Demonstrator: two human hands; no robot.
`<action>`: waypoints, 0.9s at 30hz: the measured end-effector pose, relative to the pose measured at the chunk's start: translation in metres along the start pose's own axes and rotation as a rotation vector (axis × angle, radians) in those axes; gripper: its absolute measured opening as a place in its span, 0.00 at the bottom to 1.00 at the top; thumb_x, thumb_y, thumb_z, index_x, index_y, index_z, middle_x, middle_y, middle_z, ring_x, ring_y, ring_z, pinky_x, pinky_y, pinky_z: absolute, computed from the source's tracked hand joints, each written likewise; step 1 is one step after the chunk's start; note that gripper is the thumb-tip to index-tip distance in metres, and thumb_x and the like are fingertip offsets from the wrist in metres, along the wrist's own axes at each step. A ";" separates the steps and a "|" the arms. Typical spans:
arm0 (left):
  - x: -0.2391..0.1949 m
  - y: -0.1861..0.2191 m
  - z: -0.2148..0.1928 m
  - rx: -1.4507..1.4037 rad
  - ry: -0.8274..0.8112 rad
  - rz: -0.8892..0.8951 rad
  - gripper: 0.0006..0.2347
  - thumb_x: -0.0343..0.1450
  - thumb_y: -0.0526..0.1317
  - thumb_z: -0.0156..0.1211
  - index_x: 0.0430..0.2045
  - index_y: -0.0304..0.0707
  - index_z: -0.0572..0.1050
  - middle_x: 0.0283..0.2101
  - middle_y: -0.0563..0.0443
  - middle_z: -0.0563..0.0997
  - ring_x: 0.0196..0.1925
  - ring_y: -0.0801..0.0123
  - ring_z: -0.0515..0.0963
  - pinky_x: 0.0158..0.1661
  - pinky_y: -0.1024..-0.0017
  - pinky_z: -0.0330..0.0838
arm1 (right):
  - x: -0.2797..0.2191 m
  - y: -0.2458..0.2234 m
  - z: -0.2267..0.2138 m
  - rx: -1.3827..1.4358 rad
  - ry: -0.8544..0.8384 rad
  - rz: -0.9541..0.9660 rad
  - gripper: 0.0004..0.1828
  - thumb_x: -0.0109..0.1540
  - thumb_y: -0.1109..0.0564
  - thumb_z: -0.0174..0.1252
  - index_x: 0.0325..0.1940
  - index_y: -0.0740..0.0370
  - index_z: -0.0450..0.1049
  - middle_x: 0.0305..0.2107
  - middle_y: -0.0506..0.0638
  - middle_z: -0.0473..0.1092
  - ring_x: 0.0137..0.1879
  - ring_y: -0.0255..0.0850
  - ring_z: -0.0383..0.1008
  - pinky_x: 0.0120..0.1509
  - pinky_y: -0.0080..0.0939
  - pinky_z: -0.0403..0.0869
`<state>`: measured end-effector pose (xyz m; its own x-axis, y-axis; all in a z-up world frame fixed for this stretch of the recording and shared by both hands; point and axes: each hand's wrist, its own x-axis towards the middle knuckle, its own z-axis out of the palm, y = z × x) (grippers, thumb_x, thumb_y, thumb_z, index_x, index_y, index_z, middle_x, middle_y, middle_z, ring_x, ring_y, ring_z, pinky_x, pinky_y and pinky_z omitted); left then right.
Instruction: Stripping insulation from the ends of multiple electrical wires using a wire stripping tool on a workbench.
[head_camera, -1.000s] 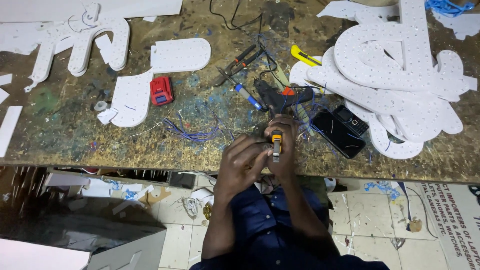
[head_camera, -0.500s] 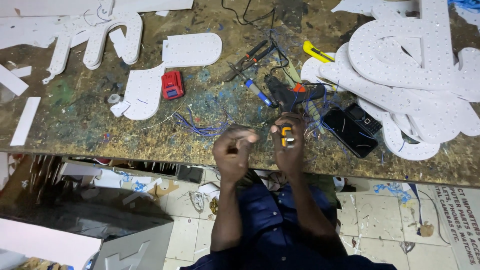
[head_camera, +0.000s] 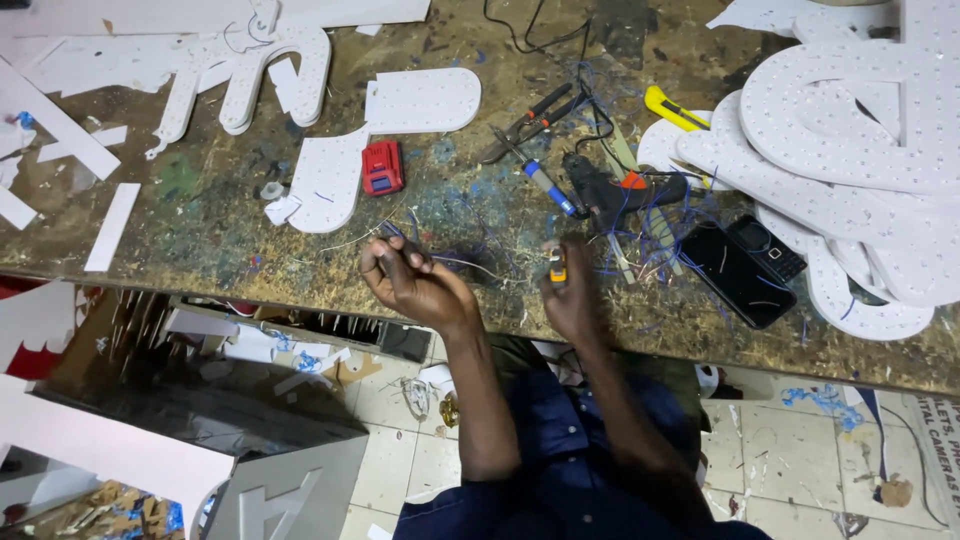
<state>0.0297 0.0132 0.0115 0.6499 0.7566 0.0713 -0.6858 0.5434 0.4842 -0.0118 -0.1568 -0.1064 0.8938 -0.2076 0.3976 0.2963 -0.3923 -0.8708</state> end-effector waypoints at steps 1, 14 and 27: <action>0.000 -0.003 -0.001 0.001 0.004 0.004 0.01 0.85 0.35 0.59 0.47 0.39 0.74 0.37 0.53 0.79 0.27 0.84 0.71 0.26 0.91 0.62 | 0.001 -0.016 0.002 0.001 -0.005 0.000 0.28 0.59 0.72 0.61 0.62 0.58 0.72 0.51 0.60 0.69 0.59 0.63 0.74 0.62 0.61 0.75; 0.000 -0.020 -0.007 -0.020 0.049 0.019 0.02 0.84 0.36 0.62 0.47 0.40 0.75 0.36 0.51 0.80 0.26 0.83 0.70 0.29 0.90 0.67 | -0.003 -0.059 0.015 -0.054 -0.032 -0.126 0.34 0.56 0.80 0.56 0.62 0.56 0.71 0.54 0.53 0.65 0.70 0.63 0.65 0.74 0.62 0.67; -0.015 -0.022 -0.003 0.030 0.032 0.038 0.02 0.84 0.35 0.61 0.47 0.38 0.76 0.34 0.49 0.80 0.24 0.81 0.69 0.33 0.88 0.70 | -0.009 -0.059 0.019 -0.069 0.023 -0.141 0.22 0.69 0.72 0.57 0.62 0.53 0.70 0.53 0.51 0.63 0.71 0.57 0.64 0.78 0.67 0.62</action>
<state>0.0347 -0.0089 -0.0029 0.6124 0.7880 0.0627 -0.6995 0.5033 0.5073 -0.0308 -0.1152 -0.0638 0.8367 -0.1665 0.5218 0.3936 -0.4796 -0.7843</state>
